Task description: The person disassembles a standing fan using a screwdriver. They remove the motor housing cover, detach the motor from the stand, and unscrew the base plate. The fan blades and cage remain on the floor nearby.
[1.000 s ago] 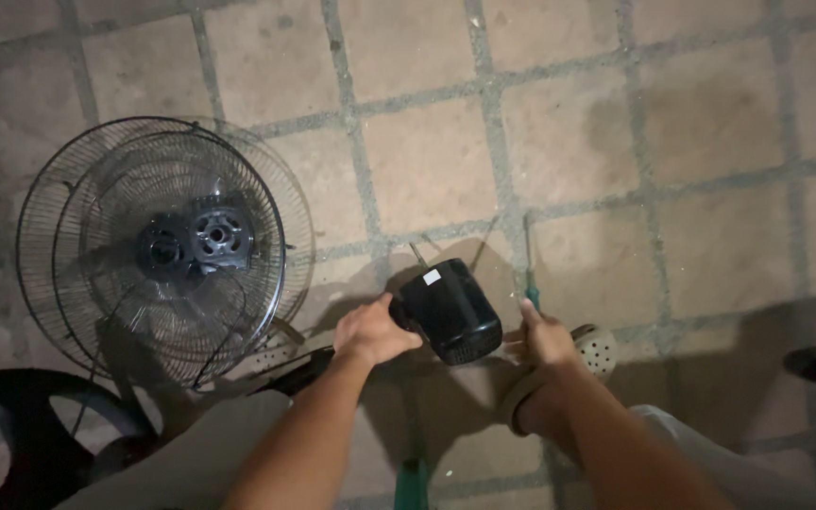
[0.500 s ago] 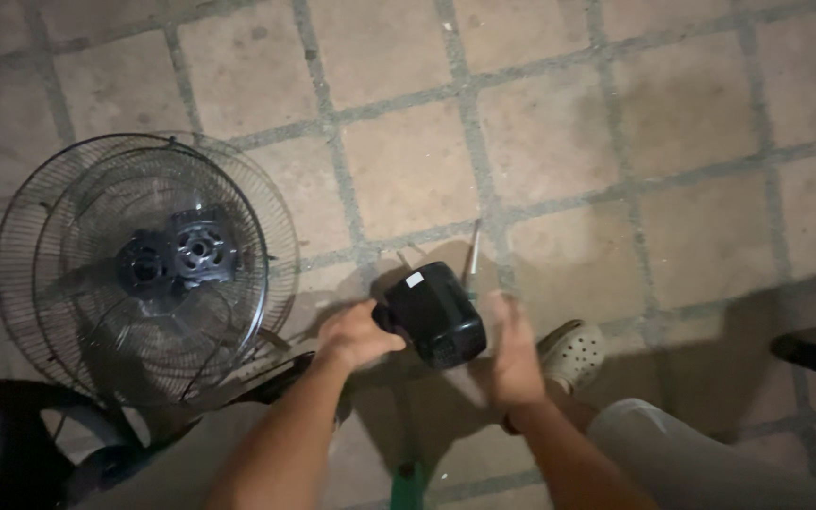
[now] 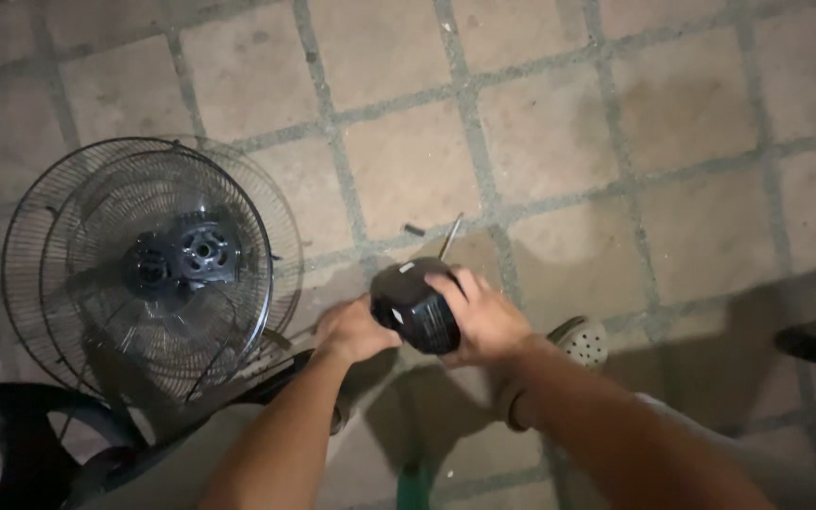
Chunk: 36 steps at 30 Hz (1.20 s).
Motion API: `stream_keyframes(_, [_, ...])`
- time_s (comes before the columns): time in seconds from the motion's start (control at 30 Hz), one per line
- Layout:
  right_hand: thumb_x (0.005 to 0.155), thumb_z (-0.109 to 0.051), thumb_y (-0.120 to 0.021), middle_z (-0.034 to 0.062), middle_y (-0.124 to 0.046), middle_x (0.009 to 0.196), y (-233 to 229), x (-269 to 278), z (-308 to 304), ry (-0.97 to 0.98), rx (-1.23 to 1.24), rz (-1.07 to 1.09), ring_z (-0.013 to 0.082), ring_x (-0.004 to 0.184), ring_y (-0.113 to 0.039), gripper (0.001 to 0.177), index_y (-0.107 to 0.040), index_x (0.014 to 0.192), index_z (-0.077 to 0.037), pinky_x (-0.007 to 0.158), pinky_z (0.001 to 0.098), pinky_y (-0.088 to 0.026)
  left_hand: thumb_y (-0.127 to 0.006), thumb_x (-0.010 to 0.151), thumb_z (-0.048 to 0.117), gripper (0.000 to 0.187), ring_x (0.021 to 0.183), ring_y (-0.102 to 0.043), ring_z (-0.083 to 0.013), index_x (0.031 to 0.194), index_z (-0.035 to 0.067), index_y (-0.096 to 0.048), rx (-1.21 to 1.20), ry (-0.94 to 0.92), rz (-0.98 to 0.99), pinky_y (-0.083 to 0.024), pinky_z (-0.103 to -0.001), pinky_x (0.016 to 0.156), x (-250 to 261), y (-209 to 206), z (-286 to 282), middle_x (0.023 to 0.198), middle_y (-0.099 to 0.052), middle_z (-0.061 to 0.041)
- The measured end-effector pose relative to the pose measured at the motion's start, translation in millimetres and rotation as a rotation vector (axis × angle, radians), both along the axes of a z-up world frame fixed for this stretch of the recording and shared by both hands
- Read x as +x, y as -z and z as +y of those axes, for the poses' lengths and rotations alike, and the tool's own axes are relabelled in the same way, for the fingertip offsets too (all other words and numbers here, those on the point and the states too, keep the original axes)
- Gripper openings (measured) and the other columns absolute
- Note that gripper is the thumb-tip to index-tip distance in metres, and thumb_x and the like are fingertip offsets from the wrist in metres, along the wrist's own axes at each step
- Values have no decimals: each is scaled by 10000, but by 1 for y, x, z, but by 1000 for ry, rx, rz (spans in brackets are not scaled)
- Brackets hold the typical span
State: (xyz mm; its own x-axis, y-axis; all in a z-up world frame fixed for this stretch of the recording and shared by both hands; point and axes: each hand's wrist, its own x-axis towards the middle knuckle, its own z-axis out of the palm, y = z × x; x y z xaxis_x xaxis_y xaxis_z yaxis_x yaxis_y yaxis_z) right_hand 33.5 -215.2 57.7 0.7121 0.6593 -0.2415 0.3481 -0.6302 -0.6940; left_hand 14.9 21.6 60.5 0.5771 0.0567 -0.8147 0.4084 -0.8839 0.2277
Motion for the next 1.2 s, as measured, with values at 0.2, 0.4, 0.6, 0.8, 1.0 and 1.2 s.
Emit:
stream_keyframes(0.2, [523,-318,-1007,256,-475,1396,-3,4,-5,72,239,-3,459,1251,-531,1187,-337,1464,-48,1030,500,-475,-849,576,481,843,1243,-639,-309,1344,227,-612,-38,-6,77,-483,-413,1074,-1,15,8,1307,-695,-104])
stream_keyframes(0.4, [517,-290,-1005,269,-470,1432,23,-16,0,243,346,-18,459,1332,-499,1219,-339,1502,-23,1099,480,-436,-872,534,579,997,1267,-627,-305,1401,187,-572,-45,-30,107,-466,-394,1092,-5,33,17,1338,-672,-137])
stream_keyframes(0.6, [697,-336,-871,162,-627,1301,83,-24,1,740,463,180,318,1037,-636,889,-469,1419,-10,879,423,-529,-855,556,582,1028,1295,-606,-311,1430,135,-552,-109,-29,112,-466,-395,1094,-5,55,27,1382,-646,-153])
stream_keyframes(0.8, [892,-423,-733,138,-729,827,193,16,-1,1257,205,996,233,642,-651,480,-700,1016,40,570,372,-499,-865,561,574,1302,1316,-589,-323,1621,204,-206,-126,19,110,-452,-367,1117,4,59,28,1397,-620,-169])
stream_keyframes(1.0, [846,-415,-775,143,-754,842,312,-18,4,962,-249,971,240,690,-702,457,-749,963,26,598,399,-541,-824,585,573,1339,1310,-578,-336,1634,408,-9,-79,33,238,-456,-377,1106,7,51,26,1437,-584,-129])
stream_keyframes(1.2, [813,-371,-773,132,-784,874,378,-55,0,537,-211,304,241,752,-745,380,-789,941,-14,645,407,-570,-803,593,558,1310,1258,-639,-330,1632,462,-12,-70,4,279,-481,-377,1104,4,56,25,1391,-634,-132])
